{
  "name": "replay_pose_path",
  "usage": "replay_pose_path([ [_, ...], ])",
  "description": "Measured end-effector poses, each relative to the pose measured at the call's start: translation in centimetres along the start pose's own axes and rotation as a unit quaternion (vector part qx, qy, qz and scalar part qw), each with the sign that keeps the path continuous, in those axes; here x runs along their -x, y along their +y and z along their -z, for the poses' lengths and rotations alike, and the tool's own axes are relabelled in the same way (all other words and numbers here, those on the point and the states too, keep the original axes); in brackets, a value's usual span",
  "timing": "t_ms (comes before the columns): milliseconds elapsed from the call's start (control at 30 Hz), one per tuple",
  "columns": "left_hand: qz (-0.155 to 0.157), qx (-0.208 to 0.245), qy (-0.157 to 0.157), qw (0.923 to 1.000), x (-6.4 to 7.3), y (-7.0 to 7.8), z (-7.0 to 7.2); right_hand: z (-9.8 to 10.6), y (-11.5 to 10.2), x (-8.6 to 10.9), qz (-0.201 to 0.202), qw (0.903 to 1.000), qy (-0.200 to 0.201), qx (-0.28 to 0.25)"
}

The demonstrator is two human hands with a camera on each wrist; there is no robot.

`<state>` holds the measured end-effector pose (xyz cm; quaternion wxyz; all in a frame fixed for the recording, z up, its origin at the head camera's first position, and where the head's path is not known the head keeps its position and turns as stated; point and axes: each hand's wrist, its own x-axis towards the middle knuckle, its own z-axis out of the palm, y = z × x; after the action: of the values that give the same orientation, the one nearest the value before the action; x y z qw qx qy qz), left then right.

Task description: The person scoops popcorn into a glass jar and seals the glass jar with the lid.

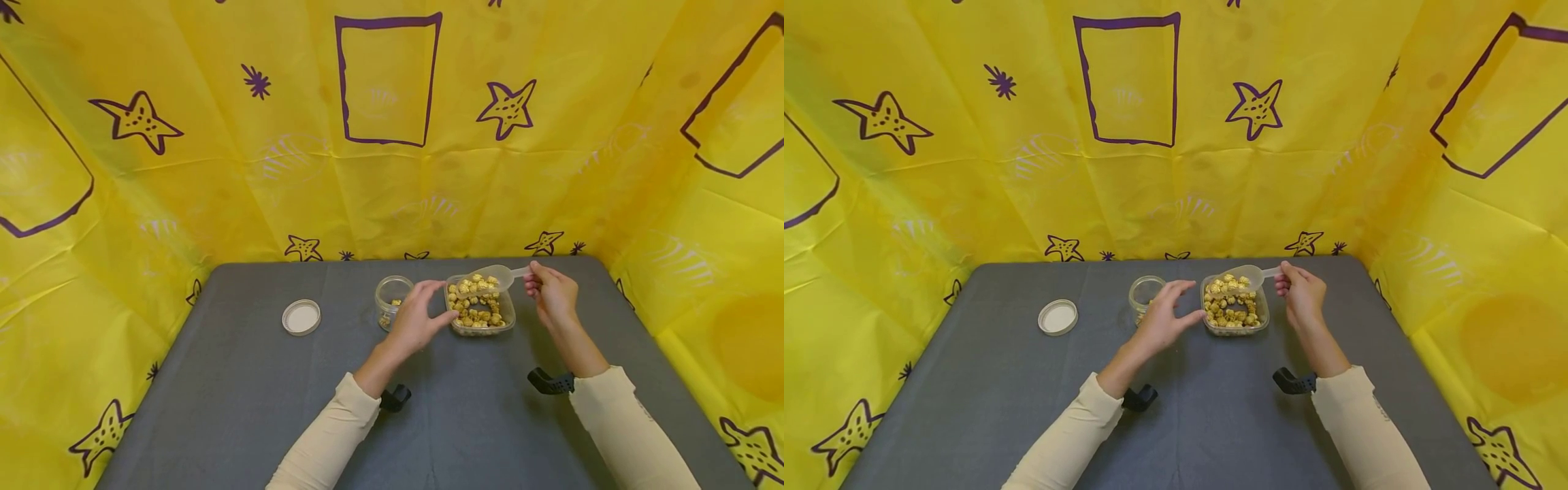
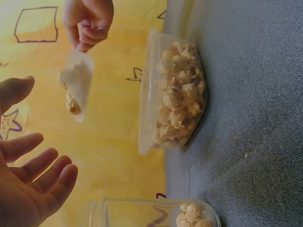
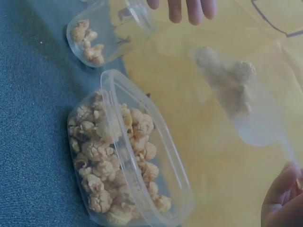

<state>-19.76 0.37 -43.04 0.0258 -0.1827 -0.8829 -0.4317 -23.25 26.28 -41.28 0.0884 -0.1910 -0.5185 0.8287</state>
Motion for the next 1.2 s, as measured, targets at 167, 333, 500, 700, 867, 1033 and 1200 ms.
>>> replay_pose_path([
  [167,-0.001,0.007,0.004,1.0000,0.1,0.0,0.3,-0.1,0.0,0.0,-0.003,1.0000,0.000,-0.004],
  [333,-0.009,0.017,0.011,0.9997,0.3,0.3,0.8,-0.4,0.0,-0.1,-0.007,0.9999,-0.006,-0.011],
  [500,-0.016,0.016,0.019,0.9996,0.5,0.5,1.4,-0.9,0.0,-0.2,-0.004,0.9998,-0.010,-0.017],
  [700,-0.010,0.016,0.032,0.9993,0.5,0.1,1.9,-1.4,0.2,0.1,0.000,0.9998,-0.012,-0.017],
  [867,-0.023,-0.003,0.046,0.9987,0.5,-0.2,2.3,-1.9,0.5,0.4,0.005,0.9997,-0.014,-0.019],
  [1033,-0.028,-0.015,0.061,0.9976,0.5,-0.8,2.7,-2.4,0.8,0.5,0.009,0.9994,-0.021,-0.026],
  [1200,-0.032,-0.033,0.082,0.9956,0.6,-1.3,3.4,-2.8,1.1,0.7,0.007,0.9990,-0.024,-0.038],
])
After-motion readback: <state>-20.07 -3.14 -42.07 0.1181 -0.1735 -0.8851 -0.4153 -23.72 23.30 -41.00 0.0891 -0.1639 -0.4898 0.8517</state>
